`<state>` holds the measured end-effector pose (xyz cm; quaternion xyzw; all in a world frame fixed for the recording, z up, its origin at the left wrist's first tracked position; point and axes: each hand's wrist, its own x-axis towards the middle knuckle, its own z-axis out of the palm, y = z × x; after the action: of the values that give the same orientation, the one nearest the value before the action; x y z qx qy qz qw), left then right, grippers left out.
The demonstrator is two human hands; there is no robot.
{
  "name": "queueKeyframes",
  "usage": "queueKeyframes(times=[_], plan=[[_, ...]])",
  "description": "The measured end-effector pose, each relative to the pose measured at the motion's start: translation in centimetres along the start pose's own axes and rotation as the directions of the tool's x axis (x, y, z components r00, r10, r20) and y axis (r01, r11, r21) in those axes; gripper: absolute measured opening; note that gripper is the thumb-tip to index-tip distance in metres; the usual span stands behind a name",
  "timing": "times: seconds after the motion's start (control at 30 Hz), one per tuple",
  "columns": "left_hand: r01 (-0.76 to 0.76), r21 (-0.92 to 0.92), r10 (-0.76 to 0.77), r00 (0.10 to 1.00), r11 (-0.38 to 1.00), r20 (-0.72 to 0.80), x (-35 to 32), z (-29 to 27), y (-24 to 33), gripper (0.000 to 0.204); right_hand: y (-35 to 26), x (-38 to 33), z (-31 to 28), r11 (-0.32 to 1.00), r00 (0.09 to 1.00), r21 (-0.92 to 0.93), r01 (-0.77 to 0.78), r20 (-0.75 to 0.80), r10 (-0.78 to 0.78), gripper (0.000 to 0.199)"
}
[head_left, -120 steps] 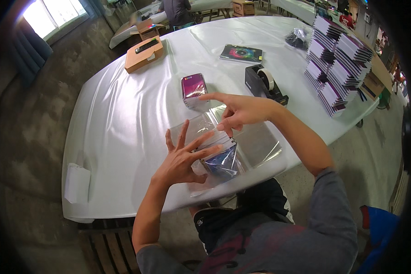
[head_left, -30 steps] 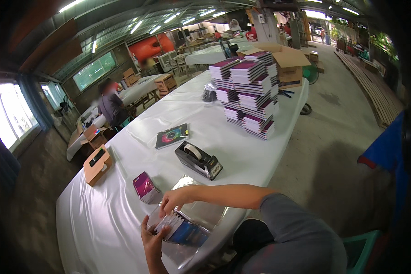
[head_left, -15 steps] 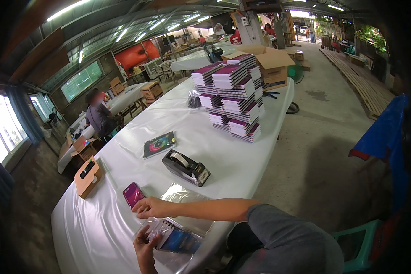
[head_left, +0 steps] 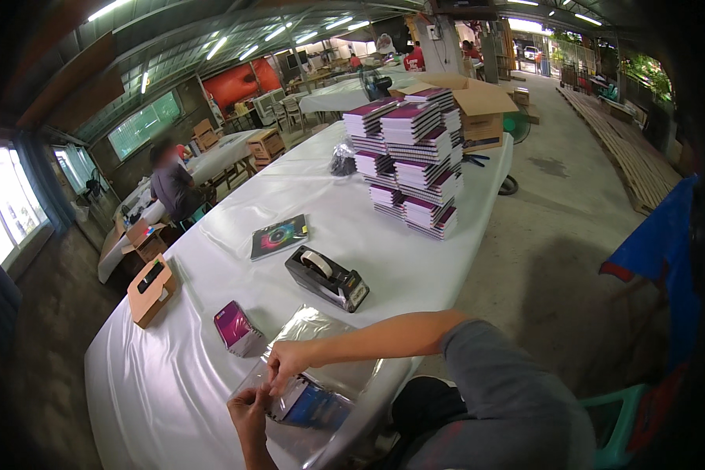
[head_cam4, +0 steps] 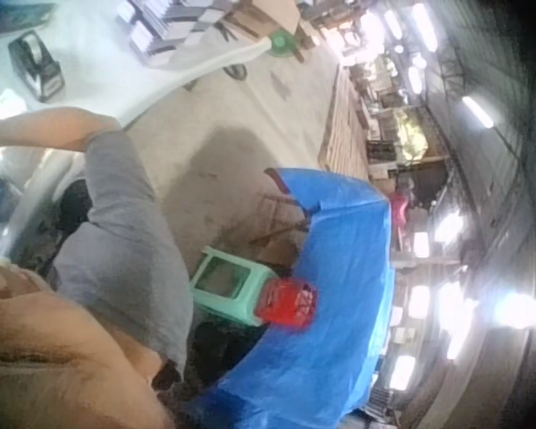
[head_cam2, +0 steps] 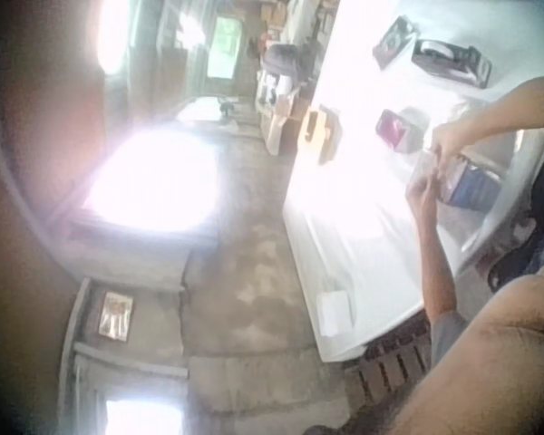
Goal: The person wraps spiral-bound notebooks in clear plastic sleeves at a table. They place each notebook into a sleeve, fold the plastic edges, and seal the package with tape from a dispenser. Finished wrapped notebooks are stacked on the table.
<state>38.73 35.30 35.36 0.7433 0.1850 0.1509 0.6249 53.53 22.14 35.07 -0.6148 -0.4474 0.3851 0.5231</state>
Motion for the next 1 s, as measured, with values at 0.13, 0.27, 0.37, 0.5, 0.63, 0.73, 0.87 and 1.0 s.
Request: queueKeyframes(times=[0.13, 0.27, 0.37, 0.5, 0.63, 0.73, 0.87, 1.0], plan=[[-0.046, -0.113, 0.053, 0.997, 0.993, 0.063, -1.9, 0.0, 1.4, 0.020, 0.5, -0.1, 0.4, 0.999, 0.999, 0.027, 0.026, -0.019, -0.026, 0.018], [0.026, -0.212, -0.023, 1.000, 0.977, 0.013, -1.0, -0.8, -0.9, 0.014, -0.1, -0.7, 0.5, 0.998, 0.996, -0.023, 0.065, -0.052, -0.066, 0.019], [-0.127, -0.049, 0.126, 0.992, 0.991, -0.014, -1.3, -0.5, -0.8, 0.011, 0.1, -1.3, 0.6, 0.989, 0.992, -0.119, 0.088, -0.076, -0.098, 0.021], [-0.394, 0.461, 0.464, 0.885, 0.795, -0.045, -1.7, 0.0, 0.7, 0.013, -2.8, -2.1, 1.4, 0.890, 0.980, -0.449, 0.081, -0.129, -0.154, 0.018], [-0.258, 0.696, 0.426, 0.901, 0.671, -0.077, -2.6, 1.0, 2.4, 0.028, -2.7, -2.8, 2.4, 0.672, 0.911, -0.729, 0.129, -0.182, -0.371, 0.010], [-0.209, 0.629, 0.380, 0.913, 0.749, -0.149, -4.1, 2.4, 4.1, 0.041, -2.6, -3.5, 3.0, 0.588, 0.890, -0.803, 0.098, -0.193, -0.413, 0.004], [-0.209, 0.664, 0.325, 0.944, 0.718, -0.054, -5.7, 2.0, 4.5, 0.053, -3.1, -4.0, 3.5, 0.516, 0.880, -0.847, 0.130, -0.141, -0.454, 0.004], [-0.204, 0.784, 0.393, 0.918, 0.586, -0.056, -5.9, 1.7, 1.5, 0.063, -3.5, -4.2, 4.1, 0.333, 0.837, -0.921, 0.201, -0.016, -0.548, 0.006]])
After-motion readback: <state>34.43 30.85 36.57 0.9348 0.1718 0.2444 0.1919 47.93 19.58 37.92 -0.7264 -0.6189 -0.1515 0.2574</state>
